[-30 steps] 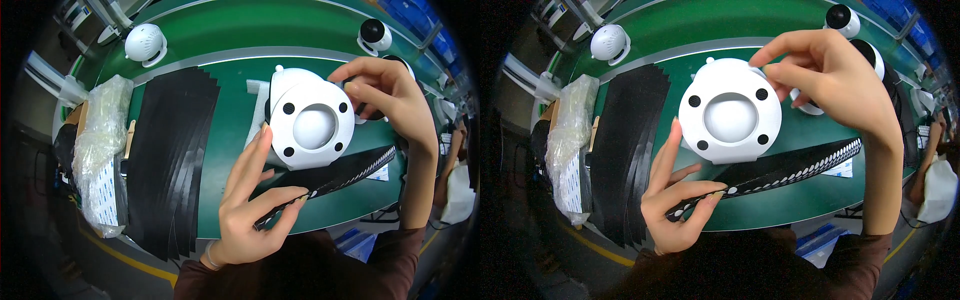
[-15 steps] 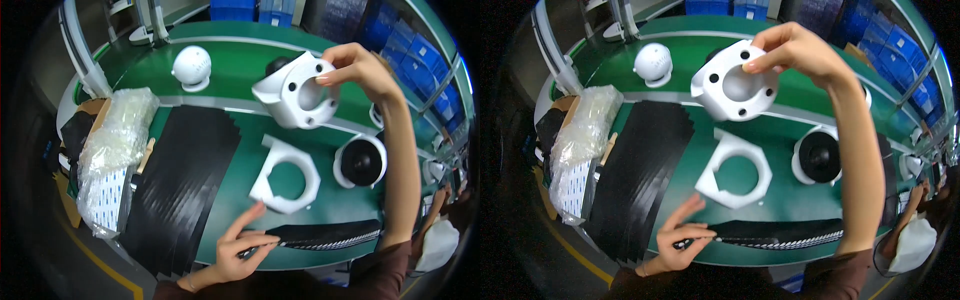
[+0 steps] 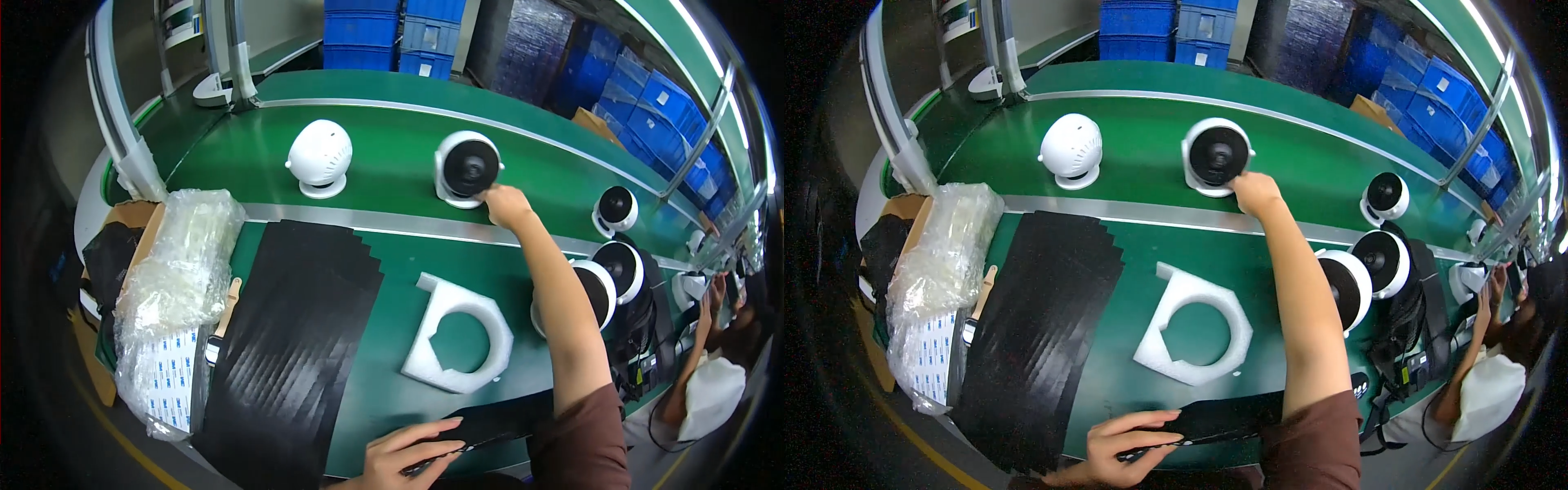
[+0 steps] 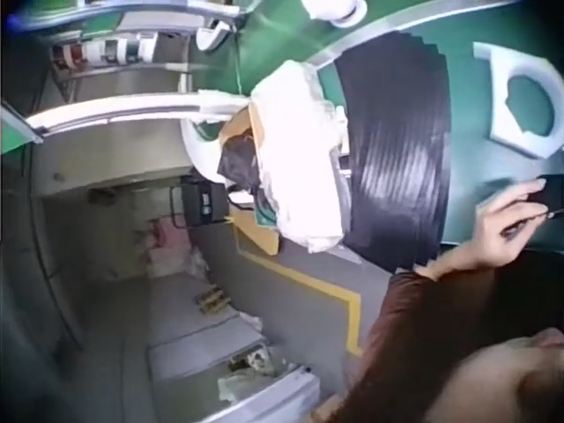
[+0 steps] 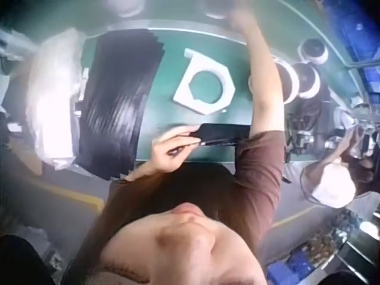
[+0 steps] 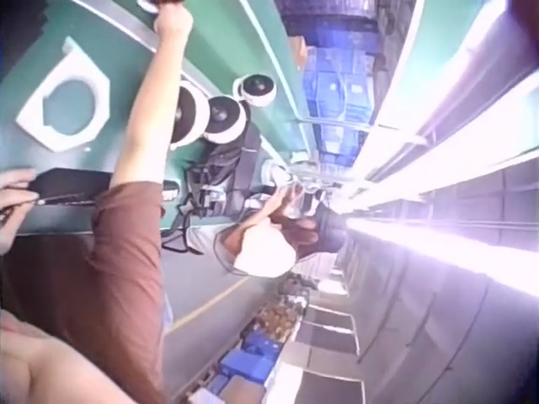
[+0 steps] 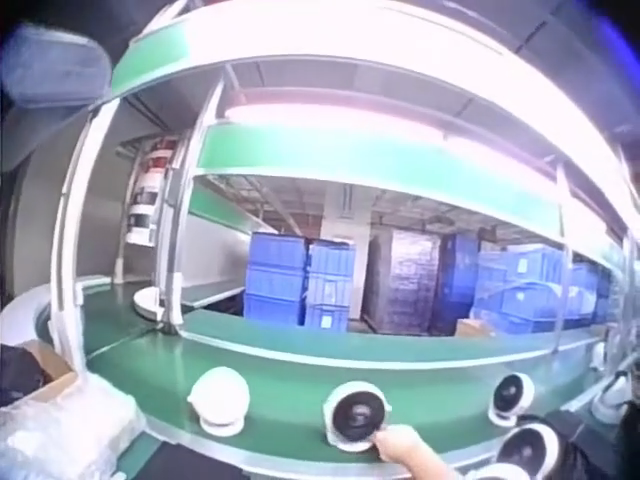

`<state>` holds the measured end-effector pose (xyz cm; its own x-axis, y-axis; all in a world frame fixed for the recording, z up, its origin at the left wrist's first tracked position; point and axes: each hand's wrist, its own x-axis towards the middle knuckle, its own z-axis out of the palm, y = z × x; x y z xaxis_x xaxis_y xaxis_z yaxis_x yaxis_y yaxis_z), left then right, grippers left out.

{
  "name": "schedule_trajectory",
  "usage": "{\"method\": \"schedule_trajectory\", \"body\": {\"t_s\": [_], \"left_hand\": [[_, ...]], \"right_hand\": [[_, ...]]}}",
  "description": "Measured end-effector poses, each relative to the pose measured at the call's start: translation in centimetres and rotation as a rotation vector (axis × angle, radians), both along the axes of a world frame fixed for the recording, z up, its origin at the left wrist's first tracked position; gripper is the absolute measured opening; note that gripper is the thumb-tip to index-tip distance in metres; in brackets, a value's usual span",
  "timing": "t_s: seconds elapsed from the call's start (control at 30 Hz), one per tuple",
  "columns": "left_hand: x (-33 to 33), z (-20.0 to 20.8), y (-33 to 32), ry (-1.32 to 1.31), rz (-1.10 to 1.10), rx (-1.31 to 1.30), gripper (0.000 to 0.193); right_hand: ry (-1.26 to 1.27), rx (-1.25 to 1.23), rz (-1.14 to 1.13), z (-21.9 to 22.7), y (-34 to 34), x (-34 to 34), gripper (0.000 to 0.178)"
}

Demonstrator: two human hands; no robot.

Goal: Applying small circular adhesive pads to the bottom of security camera bases at an assembly line.

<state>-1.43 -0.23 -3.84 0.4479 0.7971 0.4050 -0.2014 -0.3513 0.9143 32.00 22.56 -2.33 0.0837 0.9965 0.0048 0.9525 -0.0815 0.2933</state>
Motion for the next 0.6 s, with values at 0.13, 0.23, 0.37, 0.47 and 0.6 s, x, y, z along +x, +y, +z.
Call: {"method": "schedule_trajectory", "body": {"t_s": [0.13,0.23,0.37,0.47,0.6], "left_hand": [[-0.2,0.5,0.1,0.011,0.005,0.014,0.014],[-0.1,0.3,0.2,0.024,-0.058,-0.075,0.013],[-0.4,-0.4,-0.3,0.03,-0.024,-0.066,0.012],[-1.0,0.4,-0.2,0.035,-0.034,-0.145,0.011],[-0.8,-0.1,-0.4,0.225,-0.05,0.053,0.01]], "right_hand": [[0.06,0.098,0.049,-1.4,-1.3,0.8,0.041],[-0.134,-0.402,-0.145,2.9,0.2,-3.9,0.027],[0.526,0.444,0.366,4.2,2.7,-12.5,0.068],[0.696,0.486,0.309,1.3,6.2,-19.0,0.114],[0.684,0.689,0.096,-1.3,7.8,-20.1,0.114]]}}
